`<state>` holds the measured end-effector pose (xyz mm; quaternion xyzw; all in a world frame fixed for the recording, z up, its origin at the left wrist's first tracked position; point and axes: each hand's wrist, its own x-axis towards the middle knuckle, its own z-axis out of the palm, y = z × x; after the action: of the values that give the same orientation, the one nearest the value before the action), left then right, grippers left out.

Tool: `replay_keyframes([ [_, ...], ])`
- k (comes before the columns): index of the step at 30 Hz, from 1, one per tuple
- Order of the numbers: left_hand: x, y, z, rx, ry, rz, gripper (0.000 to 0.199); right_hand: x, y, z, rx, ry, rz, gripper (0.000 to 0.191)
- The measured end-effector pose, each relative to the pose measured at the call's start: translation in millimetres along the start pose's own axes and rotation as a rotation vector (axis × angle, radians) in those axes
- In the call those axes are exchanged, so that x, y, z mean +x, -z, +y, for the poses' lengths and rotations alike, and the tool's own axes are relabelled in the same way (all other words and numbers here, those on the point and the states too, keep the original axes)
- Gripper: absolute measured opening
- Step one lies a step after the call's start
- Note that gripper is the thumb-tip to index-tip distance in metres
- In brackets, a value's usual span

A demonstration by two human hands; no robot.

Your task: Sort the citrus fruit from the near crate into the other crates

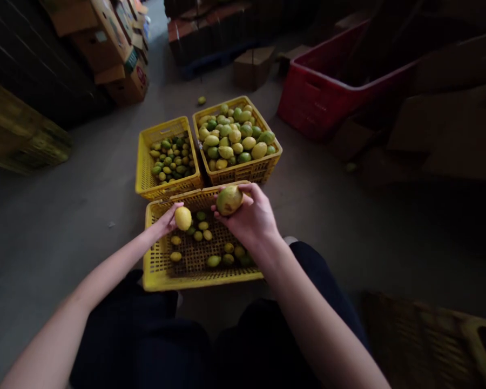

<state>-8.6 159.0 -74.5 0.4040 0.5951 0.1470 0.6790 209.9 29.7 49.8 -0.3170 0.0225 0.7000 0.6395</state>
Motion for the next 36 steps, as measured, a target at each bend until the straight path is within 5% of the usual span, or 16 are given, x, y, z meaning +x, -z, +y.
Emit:
replay_keyframes([
  [7,-89,-59.9,24,-0.709,-0.042,-0.115,0.040,2,-11,38,-0.050,-0.172,-0.006,0.016],
  [10,-115,-62.8,24,-0.833,-0.047,-0.178,0.041,0,-15,47,-0.069,-0.195,-0.018,0.021],
  [14,-141,-47.4,24,-0.967,-0.123,-0.090,0.032,-5,-17,55,-0.148,-0.201,-0.014,0.024],
  [18,-151,-30.7,19,-1.094,-0.107,-0.063,0.028,-4,-14,60,-0.243,-0.216,0.025,0.028],
  [25,-147,-24.4,6,-1.243,-0.126,-0.366,0.043,2,-11,66,-0.260,-0.237,0.011,0.032],
  [36,-154,-27.3,-7,-1.220,-0.160,-0.292,0.030,-3,-4,80,-0.357,-0.249,-0.167,0.037],
])
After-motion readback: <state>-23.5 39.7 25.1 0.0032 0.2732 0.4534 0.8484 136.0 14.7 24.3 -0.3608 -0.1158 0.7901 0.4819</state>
